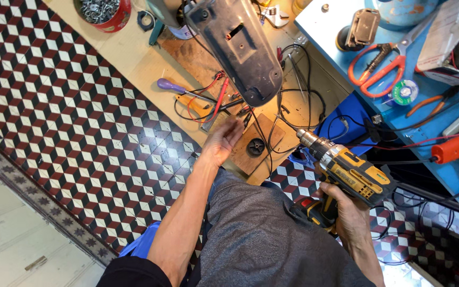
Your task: The person uses a cordless drill to drive screws into a black plastic housing on a cluttered workbench. They repeatedly pick screws from a tin, align them with the drill bit, and fasten them into the housing while holding it steady with the other hand.
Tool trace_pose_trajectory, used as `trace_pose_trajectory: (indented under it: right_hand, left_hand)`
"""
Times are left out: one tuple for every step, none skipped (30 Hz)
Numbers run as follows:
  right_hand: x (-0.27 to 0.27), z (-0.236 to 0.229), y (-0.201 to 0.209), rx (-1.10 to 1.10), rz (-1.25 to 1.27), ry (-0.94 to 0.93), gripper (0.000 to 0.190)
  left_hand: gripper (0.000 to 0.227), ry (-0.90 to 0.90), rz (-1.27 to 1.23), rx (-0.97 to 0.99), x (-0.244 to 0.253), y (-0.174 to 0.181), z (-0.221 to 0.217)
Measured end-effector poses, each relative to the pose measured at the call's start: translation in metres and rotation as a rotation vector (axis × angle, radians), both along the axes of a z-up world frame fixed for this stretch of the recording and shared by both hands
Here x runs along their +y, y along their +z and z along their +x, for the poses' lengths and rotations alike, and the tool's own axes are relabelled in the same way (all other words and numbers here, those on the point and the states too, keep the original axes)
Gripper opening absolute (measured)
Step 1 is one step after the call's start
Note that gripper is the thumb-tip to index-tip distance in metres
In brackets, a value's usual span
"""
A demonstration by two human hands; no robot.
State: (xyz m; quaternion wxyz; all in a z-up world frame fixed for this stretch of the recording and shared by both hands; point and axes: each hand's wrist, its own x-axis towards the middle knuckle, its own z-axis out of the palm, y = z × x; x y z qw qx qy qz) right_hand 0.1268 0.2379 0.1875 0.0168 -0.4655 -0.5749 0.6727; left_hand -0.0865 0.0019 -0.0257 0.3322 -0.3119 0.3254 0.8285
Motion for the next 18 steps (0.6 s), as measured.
trace_pose_trajectory:
  right_hand:
    - [0.001,-0.001,0.002,-0.011,0.004,0.001,0.038]
    - [-0.001,-0.002,0.004,-0.023,0.007,0.0,0.037]
    - [-0.001,-0.003,0.006,-0.034,0.009,-0.001,0.037]
    - [-0.003,-0.003,0.008,-0.042,-0.001,-0.01,0.037]
    - [-0.003,-0.002,0.009,-0.049,-0.012,-0.019,0.037]
    - [-0.003,0.0,0.01,-0.058,-0.021,-0.035,0.037]
    - [-0.002,0.003,0.009,-0.034,-0.054,-0.062,0.036]
    - [-0.002,0.005,0.005,-0.01,-0.089,-0.087,0.036]
    - [-0.001,0.008,0.001,0.016,-0.123,-0.113,0.035]
    - [0.0,0.011,-0.004,0.024,-0.173,-0.141,0.034]
    - [0.001,0.014,-0.011,0.032,-0.224,-0.17,0.033]
    - [0.002,0.015,-0.019,0.042,-0.277,-0.198,0.032]
    - [0.0,0.016,-0.029,0.045,-0.296,-0.238,0.029]
    - [-0.001,0.018,-0.038,0.044,-0.311,-0.277,0.026]
    - [-0.001,0.021,-0.045,0.044,-0.327,-0.317,0.024]
    - [0.001,0.026,-0.051,0.06,-0.331,-0.314,0.022]
    - [0.001,0.028,-0.058,0.076,-0.335,-0.311,0.021]
    - [0.002,0.029,-0.063,0.094,-0.343,-0.302,0.02]
  left_hand:
    - [0.035,-0.072,-0.072,0.083,0.009,-0.004,0.004]
    - [0.035,-0.146,-0.144,0.167,0.017,-0.008,0.008]
    - [0.034,-0.214,-0.251,0.243,0.027,-0.01,0.013]
    - [0.032,-0.29,-0.355,0.322,0.04,-0.012,0.017]
    - [0.03,-0.364,-0.459,0.403,0.049,-0.013,0.02]
    - [0.027,-0.468,-0.644,0.554,0.057,-0.013,0.021]
    - [0.024,-0.569,-0.827,0.71,0.066,-0.012,0.021]
    - [0.022,-0.665,-1.011,0.87,0.073,-0.011,0.021]
    - [0.022,-0.676,-1.029,0.902,0.079,-0.009,0.021]
    - [0.022,-0.686,-1.051,0.936,0.082,-0.007,0.021]
    - [0.022,-0.697,-1.072,0.97,0.086,-0.004,0.02]
    - [0.022,-0.734,-1.091,0.981,0.088,-0.001,0.019]
    - [0.022,-0.771,-1.11,0.992,0.089,0.003,0.016]
    - [0.021,-0.807,-1.125,1.001,0.093,0.006,0.015]
    - [0.021,-0.81,-1.137,0.982,0.096,0.009,0.013]
    - [0.021,-0.811,-1.151,0.959,0.098,0.012,0.01]
    - [0.021,-0.812,-1.167,0.936,0.1,0.014,0.007]
    - [0.02,-0.778,-1.234,1.029,0.103,0.016,-0.001]
